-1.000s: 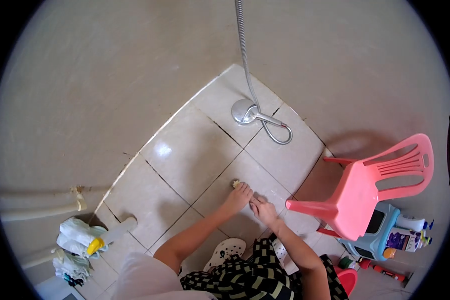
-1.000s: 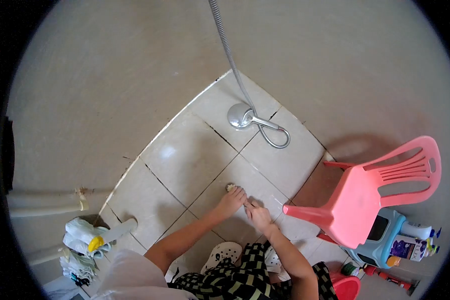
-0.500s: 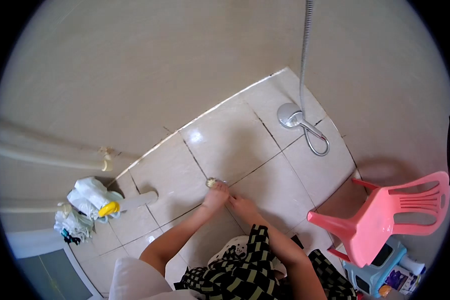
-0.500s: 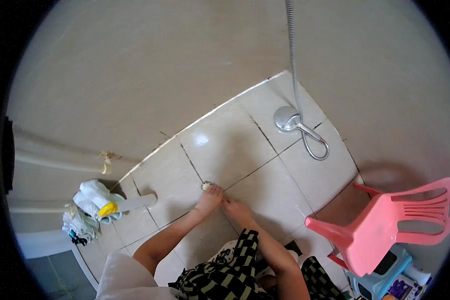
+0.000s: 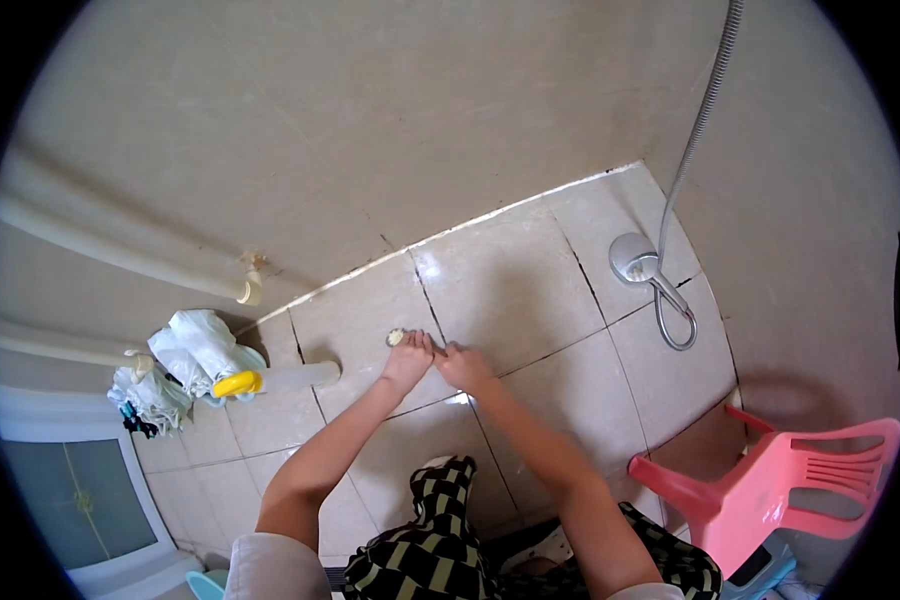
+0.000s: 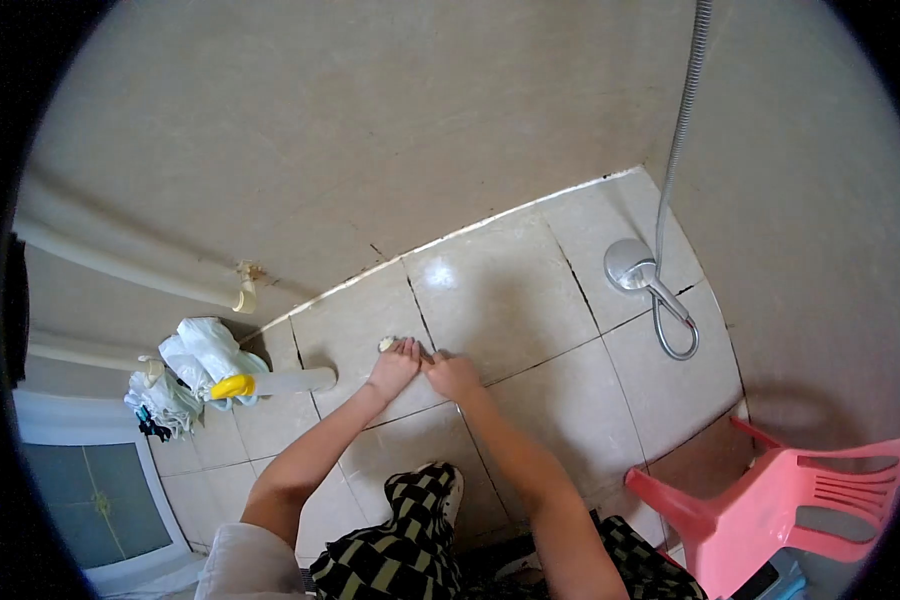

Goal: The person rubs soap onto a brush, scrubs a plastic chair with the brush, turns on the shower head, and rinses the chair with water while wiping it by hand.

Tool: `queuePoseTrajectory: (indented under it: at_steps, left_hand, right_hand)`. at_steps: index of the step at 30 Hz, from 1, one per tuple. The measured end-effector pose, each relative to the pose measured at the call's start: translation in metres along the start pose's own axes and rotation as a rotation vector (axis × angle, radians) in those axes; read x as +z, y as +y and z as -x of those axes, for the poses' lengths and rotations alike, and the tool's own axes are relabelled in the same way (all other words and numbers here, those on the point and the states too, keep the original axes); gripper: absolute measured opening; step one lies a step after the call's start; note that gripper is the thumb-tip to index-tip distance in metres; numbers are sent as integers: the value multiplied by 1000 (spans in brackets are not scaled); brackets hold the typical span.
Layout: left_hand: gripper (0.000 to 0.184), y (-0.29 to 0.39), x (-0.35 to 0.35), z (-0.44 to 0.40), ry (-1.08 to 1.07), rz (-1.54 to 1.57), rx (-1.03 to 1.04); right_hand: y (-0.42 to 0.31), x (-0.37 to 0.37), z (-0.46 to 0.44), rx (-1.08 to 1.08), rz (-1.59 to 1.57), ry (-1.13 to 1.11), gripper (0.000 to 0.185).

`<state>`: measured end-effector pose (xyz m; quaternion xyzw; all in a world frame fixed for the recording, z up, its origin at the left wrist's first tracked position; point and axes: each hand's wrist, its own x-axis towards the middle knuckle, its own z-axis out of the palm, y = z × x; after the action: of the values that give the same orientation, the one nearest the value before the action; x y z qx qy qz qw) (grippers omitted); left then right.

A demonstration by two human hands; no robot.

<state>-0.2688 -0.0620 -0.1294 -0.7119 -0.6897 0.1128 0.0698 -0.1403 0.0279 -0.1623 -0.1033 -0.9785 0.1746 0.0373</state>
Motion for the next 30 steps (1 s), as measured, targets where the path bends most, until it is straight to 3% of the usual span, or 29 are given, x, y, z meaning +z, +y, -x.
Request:
queuePoseTrajectory:
  at_steps: [3,5,6,9,12,15,17,19,23,26,30]
  left_hand:
    - [24,-9,3,-38,48,-6,51]
    - [22,-9,-1,-69,20,8,103]
    - [22,-6,-5,-85,-19,42,121]
    - [18,7,-13,-130,52,88,187]
    - [16,32,-8,-174,144,151,211]
    - [13,57,5,-202,369,144,201]
    - [13,64,0,-203,250,159,207]
    - [13,67,-3,-195,289,132,112]
    - [11,57,-34,-163,240,234,313]
    - [10,81,-10,-146,133,276,334]
    - [12,95,-37,-111,-50,276,476]
  right_hand:
    - [19,-9,-9,71,-10,59,26]
    - [36,-12,-9,284,-135,17,15]
    - [47,-14,-6,293,-130,8,15]
    - [82,-23,7,393,-175,162,15]
    - [107,-53,21,490,-6,187,15]
    - [113,-77,32,586,2,157,15]
    - [107,-83,36,588,-22,180,15]
    - [103,-78,36,610,-17,181,15]
    - [83,-75,56,554,-26,154,13]
    - [74,-68,84,434,32,43,10]
    - [55,-58,129,397,69,9,23]
